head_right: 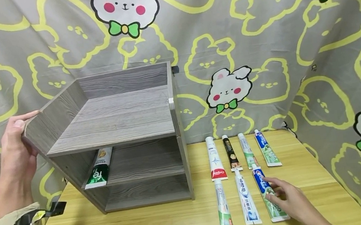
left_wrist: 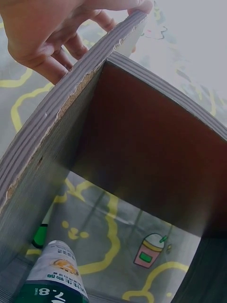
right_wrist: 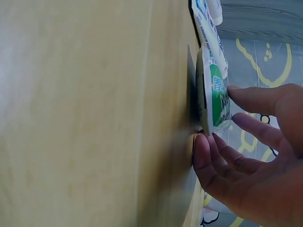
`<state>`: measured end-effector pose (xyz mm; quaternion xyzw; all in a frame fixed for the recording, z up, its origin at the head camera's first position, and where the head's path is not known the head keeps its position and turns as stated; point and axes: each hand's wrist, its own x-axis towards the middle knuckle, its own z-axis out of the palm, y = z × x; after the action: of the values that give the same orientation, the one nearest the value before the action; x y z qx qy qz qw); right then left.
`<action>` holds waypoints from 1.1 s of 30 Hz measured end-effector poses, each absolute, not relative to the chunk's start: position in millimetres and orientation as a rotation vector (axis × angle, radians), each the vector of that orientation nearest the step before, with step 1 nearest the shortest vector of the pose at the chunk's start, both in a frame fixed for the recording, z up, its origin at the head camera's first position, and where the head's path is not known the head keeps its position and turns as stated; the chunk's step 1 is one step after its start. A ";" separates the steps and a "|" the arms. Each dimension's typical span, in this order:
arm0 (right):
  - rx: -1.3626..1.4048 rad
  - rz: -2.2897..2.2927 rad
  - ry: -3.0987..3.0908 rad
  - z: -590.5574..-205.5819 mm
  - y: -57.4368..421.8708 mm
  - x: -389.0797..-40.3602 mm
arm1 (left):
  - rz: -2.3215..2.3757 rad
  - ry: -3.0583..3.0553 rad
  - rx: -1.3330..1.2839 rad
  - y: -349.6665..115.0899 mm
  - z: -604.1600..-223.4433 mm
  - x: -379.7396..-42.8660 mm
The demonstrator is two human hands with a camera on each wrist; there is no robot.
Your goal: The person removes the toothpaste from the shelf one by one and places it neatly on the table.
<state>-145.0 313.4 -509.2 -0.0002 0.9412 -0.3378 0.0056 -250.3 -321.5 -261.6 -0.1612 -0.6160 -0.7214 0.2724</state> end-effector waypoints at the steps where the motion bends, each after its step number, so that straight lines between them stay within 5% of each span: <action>1: -0.003 -1.051 2.952 -509.3 313.6 -144.6 | -1.942 -1.659 -0.432 -321.5 -261.6 -250.1; 12: 0.008 -1.058 2.983 -508.2 311.6 -142.8 | -1.972 -1.640 -0.433 -322.6 -262.0 -250.3; 33: -0.393 -1.181 3.282 -473.1 261.5 -131.4 | -1.993 -1.638 -0.446 -322.8 -261.7 -250.9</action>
<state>-131.4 261.5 -473.1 -0.1100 0.9192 -0.3308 -0.1830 -250.9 -322.8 -261.7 -0.1647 -0.6044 -0.7353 0.2586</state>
